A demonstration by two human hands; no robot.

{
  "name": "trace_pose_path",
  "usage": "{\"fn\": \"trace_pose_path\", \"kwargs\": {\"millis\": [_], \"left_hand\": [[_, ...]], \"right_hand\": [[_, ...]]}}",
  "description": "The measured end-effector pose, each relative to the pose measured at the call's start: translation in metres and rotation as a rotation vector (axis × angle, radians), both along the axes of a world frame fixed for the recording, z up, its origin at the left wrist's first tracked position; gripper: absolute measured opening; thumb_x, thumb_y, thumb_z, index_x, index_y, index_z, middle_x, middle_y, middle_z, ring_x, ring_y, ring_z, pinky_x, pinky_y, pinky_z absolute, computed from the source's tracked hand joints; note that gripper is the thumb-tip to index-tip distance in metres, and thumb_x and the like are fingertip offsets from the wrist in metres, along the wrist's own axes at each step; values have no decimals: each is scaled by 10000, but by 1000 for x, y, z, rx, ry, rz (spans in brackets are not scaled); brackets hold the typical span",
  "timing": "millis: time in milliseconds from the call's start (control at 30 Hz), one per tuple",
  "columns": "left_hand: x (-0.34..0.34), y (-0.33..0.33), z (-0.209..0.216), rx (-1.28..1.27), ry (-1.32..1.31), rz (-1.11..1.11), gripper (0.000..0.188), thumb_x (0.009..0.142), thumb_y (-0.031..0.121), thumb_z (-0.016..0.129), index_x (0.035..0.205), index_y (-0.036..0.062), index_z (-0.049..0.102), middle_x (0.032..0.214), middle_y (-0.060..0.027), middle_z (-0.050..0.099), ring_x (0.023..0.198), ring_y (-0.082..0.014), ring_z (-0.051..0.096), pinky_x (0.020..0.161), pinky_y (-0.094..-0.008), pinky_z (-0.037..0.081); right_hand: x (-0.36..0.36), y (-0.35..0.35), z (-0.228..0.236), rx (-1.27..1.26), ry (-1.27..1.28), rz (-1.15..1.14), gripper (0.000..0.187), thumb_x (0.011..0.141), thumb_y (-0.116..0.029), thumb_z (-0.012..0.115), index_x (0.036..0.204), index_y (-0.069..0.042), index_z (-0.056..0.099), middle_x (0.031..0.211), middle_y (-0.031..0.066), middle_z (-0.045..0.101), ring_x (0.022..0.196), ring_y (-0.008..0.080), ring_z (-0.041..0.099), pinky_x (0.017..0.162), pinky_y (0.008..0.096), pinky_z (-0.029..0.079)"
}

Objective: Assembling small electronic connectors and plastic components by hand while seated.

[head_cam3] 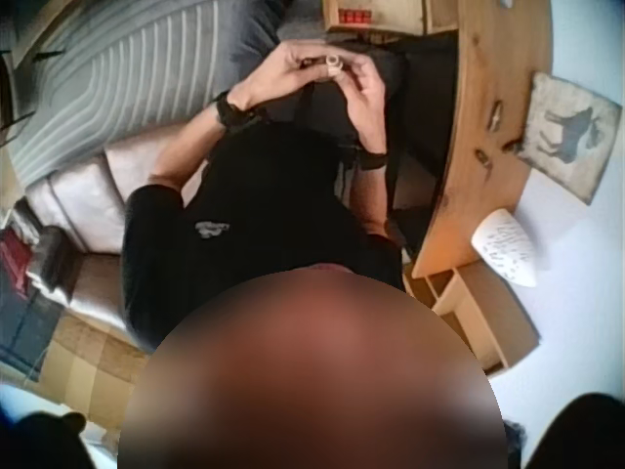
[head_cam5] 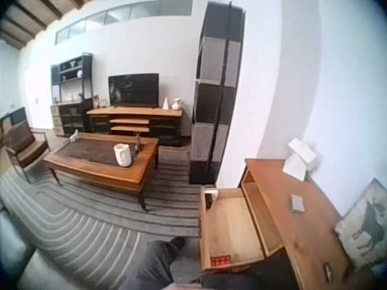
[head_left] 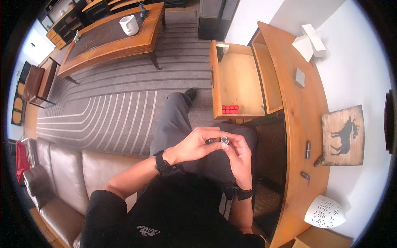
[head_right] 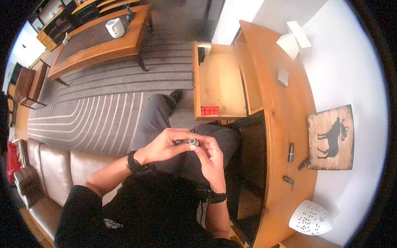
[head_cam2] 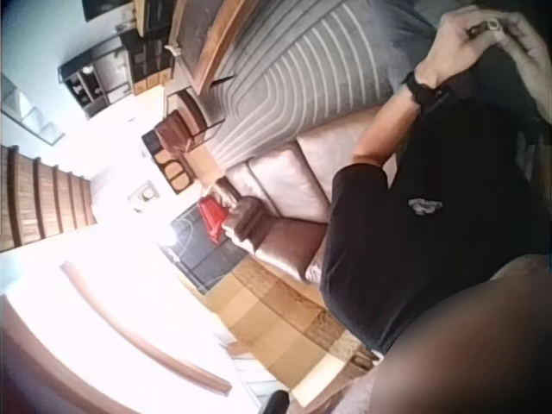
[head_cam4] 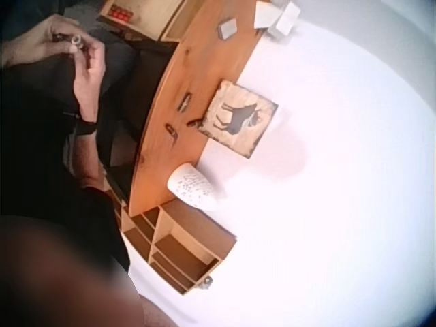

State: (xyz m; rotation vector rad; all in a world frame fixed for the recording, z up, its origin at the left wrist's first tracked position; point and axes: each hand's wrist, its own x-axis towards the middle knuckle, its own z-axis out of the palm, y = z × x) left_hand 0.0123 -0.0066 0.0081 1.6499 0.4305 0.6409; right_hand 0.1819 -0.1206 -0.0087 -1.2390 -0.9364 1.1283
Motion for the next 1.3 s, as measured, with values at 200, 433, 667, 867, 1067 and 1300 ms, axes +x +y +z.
{"fn": "trace_pose_path", "kwargs": {"millis": [200,433,667,867,1067,1300], "left_hand": [[2,-4,3,49,-132,65,279,957,95,747,1233,108,789,885,-105,736,724,-192,619,695,-343,507],[-2,-5,22,113,-27,135,245,915,109,790,1159,107,821,767,-93,705,618,-173,592,606,-331,477],[-7,-4,29,71,-85,101,216,915,107,785,1127,95,824,715,-98,661,593,-171,578,567,-337,448],[-8,0,23,180,-72,117,244,909,81,796,1152,81,818,733,-91,681,621,-157,663,567,-310,476],[-8,0,20,81,-67,81,208,942,80,778,1146,47,810,821,-122,748,787,-194,781,660,-308,556],[-7,2,18,-22,-109,91,220,938,92,792,1151,39,806,829,-98,751,780,-132,754,659,-307,548]], "right_hand": [[3,-2,7,32,-22,-23,233,994,72,666,1211,13,607,1185,87,695,1099,123,653,977,293,535],[-5,8,-11,231,184,-116,210,956,67,716,1144,24,630,1110,123,708,925,173,695,847,314,583],[0,0,-14,-27,779,137,342,1065,-311,647,1185,8,638,1052,94,674,787,161,618,623,274,487],[6,6,-20,69,818,239,374,1097,-345,583,1254,-5,593,1024,71,660,757,150,609,603,283,487],[-10,13,14,-62,861,101,374,1046,-284,678,1279,-8,580,990,68,652,766,160,599,629,292,487],[-2,9,-9,36,675,147,371,1047,-304,672,1262,-10,599,933,63,652,766,167,602,636,285,475]]}}
